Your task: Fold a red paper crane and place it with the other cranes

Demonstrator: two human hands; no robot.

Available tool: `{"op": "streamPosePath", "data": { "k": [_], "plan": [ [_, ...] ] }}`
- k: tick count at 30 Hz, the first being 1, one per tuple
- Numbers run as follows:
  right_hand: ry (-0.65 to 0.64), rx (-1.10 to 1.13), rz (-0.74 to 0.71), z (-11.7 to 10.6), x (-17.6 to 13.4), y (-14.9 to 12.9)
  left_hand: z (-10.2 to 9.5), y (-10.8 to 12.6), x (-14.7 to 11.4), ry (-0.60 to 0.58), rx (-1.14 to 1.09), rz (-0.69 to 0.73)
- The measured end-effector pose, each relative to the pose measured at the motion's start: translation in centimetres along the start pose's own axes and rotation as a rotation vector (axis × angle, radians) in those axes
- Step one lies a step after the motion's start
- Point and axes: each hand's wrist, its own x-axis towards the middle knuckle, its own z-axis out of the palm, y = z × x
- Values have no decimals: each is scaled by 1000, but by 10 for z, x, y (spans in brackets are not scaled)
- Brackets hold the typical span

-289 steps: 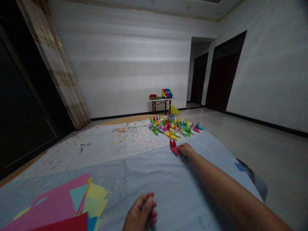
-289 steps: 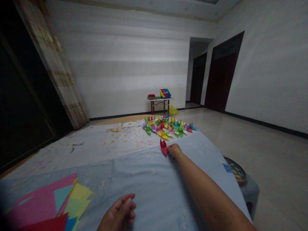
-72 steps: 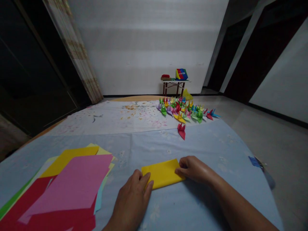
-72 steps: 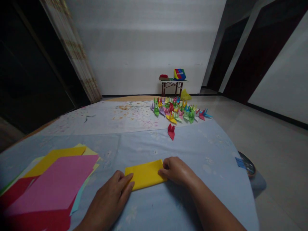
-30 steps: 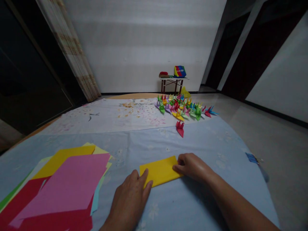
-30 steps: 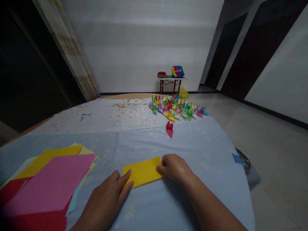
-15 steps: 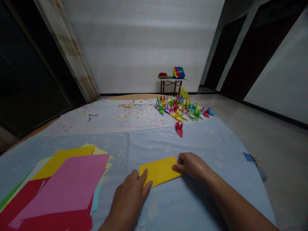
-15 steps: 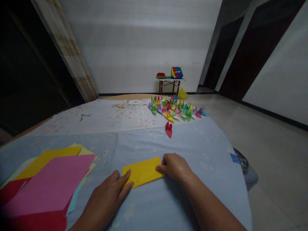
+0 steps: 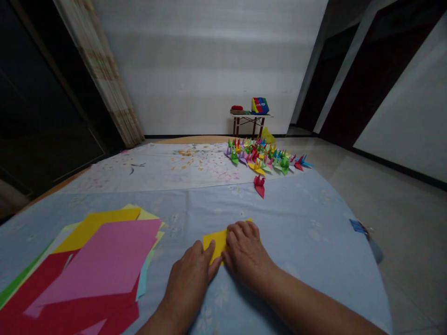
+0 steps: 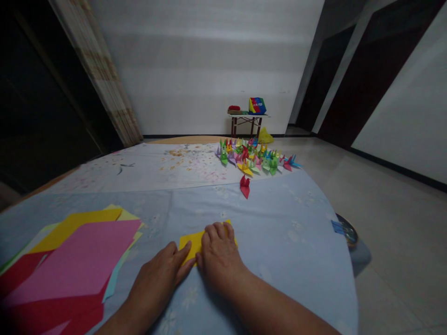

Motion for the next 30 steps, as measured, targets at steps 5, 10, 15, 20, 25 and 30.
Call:
{"op": "streamPosePath", "data": {
  "k": [5,10,15,20,25,30],
  "plan": [
    [21,-34,46,5,-8,7,2,-2,0,18,12,4],
    [42,-104,137,0,-22,30,-1,-4,1,3,-18,14],
    [77,-187,223,-10,-36,66,0,-4,0,-5,-44,11],
    [119,-133,159,-28,-21,67,-2,-5,-1,4,-51,17],
    [19,17,8,-15,-5,35,-8,-2,-2,118,35,53],
    [-17,-1,12,5,-8,27,9,15,-11,219,79,137]
  ]
}}
